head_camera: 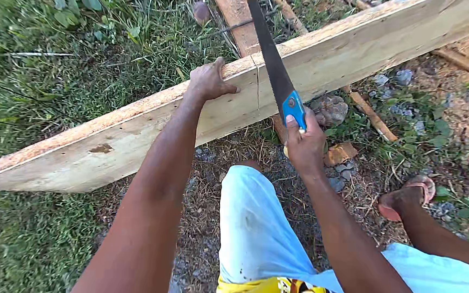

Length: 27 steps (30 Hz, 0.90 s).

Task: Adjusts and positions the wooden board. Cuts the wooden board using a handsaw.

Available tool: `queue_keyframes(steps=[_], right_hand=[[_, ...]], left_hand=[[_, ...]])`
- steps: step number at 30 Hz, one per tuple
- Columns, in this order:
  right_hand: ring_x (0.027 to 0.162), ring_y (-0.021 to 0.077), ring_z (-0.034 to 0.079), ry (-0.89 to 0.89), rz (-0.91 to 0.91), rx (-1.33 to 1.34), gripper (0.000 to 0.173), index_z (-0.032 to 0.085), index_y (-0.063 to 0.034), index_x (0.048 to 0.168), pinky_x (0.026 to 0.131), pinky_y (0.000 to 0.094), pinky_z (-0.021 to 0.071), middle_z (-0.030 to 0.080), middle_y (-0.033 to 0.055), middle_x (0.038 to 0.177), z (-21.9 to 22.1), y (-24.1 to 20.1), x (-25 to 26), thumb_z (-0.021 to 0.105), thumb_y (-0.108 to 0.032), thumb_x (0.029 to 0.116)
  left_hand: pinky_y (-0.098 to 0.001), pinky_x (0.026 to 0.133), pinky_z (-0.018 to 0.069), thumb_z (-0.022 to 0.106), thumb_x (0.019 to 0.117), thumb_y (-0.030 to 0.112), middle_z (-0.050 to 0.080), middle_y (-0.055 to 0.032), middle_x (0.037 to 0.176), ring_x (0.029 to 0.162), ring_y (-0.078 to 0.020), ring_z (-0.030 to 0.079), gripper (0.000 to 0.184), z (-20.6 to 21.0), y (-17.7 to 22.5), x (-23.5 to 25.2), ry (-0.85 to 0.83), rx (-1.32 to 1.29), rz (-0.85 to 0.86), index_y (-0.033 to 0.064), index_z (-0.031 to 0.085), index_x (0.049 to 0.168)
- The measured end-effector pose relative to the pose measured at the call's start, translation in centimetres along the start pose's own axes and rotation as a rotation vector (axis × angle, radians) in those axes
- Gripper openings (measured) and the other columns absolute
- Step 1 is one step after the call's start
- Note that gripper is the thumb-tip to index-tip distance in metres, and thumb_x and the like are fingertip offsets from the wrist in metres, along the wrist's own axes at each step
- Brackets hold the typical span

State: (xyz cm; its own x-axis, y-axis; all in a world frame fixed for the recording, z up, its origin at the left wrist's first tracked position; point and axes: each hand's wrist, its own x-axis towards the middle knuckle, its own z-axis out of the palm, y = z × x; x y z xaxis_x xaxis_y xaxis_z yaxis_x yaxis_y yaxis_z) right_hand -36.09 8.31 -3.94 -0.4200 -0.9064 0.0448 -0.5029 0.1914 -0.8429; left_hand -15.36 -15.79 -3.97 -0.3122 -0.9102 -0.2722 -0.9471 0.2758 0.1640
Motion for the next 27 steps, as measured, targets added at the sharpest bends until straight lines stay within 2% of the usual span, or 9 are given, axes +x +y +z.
queue_keyframes(steps=[2, 6, 8, 10, 14, 19, 23, 27], right_hand=[[0.056, 0.0249, 0.062, -0.016, -0.006, 0.015, 0.043, 0.055, -0.0112, 0.144, 0.051, 0.0456, 0.0546, 0.067, 0.0141, 0.083, 0.7, 0.1, 0.6, 0.05, -0.037, 0.1091], [0.058, 0.026, 0.063, -0.044, -0.006, 0.021, 0.043, 0.054, -0.0128, 0.143, 0.052, 0.0468, 0.0558, 0.067, 0.0149, 0.087, 1.7, 0.0, 1.6, 0.049, -0.039, 0.1095], [0.074, 0.0285, 0.069, -0.04, -0.037, -0.022, 0.042, 0.054, -0.0119, 0.144, 0.065, 0.0493, 0.0577, 0.07, 0.0163, 0.098, 1.8, -0.5, 1.8, 0.05, -0.036, 0.1095], [0.083, 0.0313, 0.071, -0.023, -0.079, -0.091, 0.043, 0.054, -0.0095, 0.145, 0.071, 0.0514, 0.0587, 0.071, 0.0182, 0.104, 1.5, -0.9, 1.6, 0.05, -0.033, 0.1094], [0.079, 0.0314, 0.071, -0.029, -0.099, -0.207, 0.041, 0.055, -0.0106, 0.145, 0.07, 0.0525, 0.0581, 0.072, 0.0169, 0.097, 0.0, -0.7, 0.1, 0.052, -0.031, 0.1085], [0.076, 0.0236, 0.07, -0.062, -0.104, -0.238, 0.04, 0.058, -0.009, 0.142, 0.072, 0.0452, 0.0584, 0.072, 0.0131, 0.092, -1.9, 1.2, -2.6, 0.054, -0.028, 0.1074], [0.072, 0.0188, 0.069, -0.079, -0.103, -0.277, 0.04, 0.06, -0.0041, 0.139, 0.067, 0.0376, 0.0585, 0.072, 0.0127, 0.09, -3.4, 2.4, -5.6, 0.053, -0.028, 0.1069], [0.067, 0.0155, 0.067, -0.109, -0.028, -0.28, 0.044, 0.06, -0.001, 0.138, 0.061, 0.036, 0.0584, 0.072, 0.0114, 0.089, -5.9, 3.7, -10.2, 0.053, -0.031, 0.1063]], left_hand=[[-0.0701, 0.084, 0.0494, 0.075, 0.0706, 0.074, 0.07, -0.0187, 0.113, 0.107, -0.043, 0.067, 0.09, -0.1, 0.3, -0.2, -0.001, 0.014, -0.018, 0.0181, 0.053, 0.138], [-0.0673, 0.082, 0.0506, 0.073, 0.0703, 0.075, 0.07, -0.0161, 0.111, 0.106, -0.04, 0.068, 0.088, 0.3, 0.7, -0.7, 0.014, 0.024, -0.023, 0.0161, 0.054, 0.133], [-0.0658, 0.081, 0.0511, 0.072, 0.0703, 0.076, 0.07, -0.0146, 0.111, 0.106, -0.038, 0.068, 0.086, 0.4, 0.7, -0.8, 0.023, 0.023, -0.012, 0.0165, 0.055, 0.13], [-0.0657, 0.081, 0.0513, 0.072, 0.0706, 0.075, 0.07, -0.0148, 0.11, 0.105, -0.038, 0.068, 0.085, 0.4, 0.8, -0.8, 0.027, 0.016, -0.006, 0.0159, 0.055, 0.129], [-0.0664, 0.082, 0.0505, 0.072, 0.0714, 0.076, 0.07, -0.0163, 0.111, 0.106, -0.0393, 0.068, 0.086, 0.1, 0.6, -0.2, 0.013, 0.007, -0.009, 0.0144, 0.055, 0.129], [-0.0669, 0.084, 0.0498, 0.073, 0.0717, 0.075, 0.07, -0.017, 0.11, 0.106, -0.0399, 0.068, 0.086, 0.0, 0.3, 0.4, 0.002, -0.007, -0.003, 0.0142, 0.055, 0.13], [-0.067, 0.085, 0.0489, 0.074, 0.0721, 0.074, 0.069, -0.018, 0.11, 0.107, -0.0404, 0.067, 0.086, -0.1, -0.1, 0.7, -0.002, -0.022, 0.005, 0.0138, 0.055, 0.13], [-0.0703, 0.085, 0.0479, 0.075, 0.0722, 0.072, 0.069, -0.0202, 0.11, 0.106, -0.0438, 0.066, 0.085, -0.3, -0.6, 1.4, -0.016, -0.037, 0.007, 0.0137, 0.055, 0.131]])
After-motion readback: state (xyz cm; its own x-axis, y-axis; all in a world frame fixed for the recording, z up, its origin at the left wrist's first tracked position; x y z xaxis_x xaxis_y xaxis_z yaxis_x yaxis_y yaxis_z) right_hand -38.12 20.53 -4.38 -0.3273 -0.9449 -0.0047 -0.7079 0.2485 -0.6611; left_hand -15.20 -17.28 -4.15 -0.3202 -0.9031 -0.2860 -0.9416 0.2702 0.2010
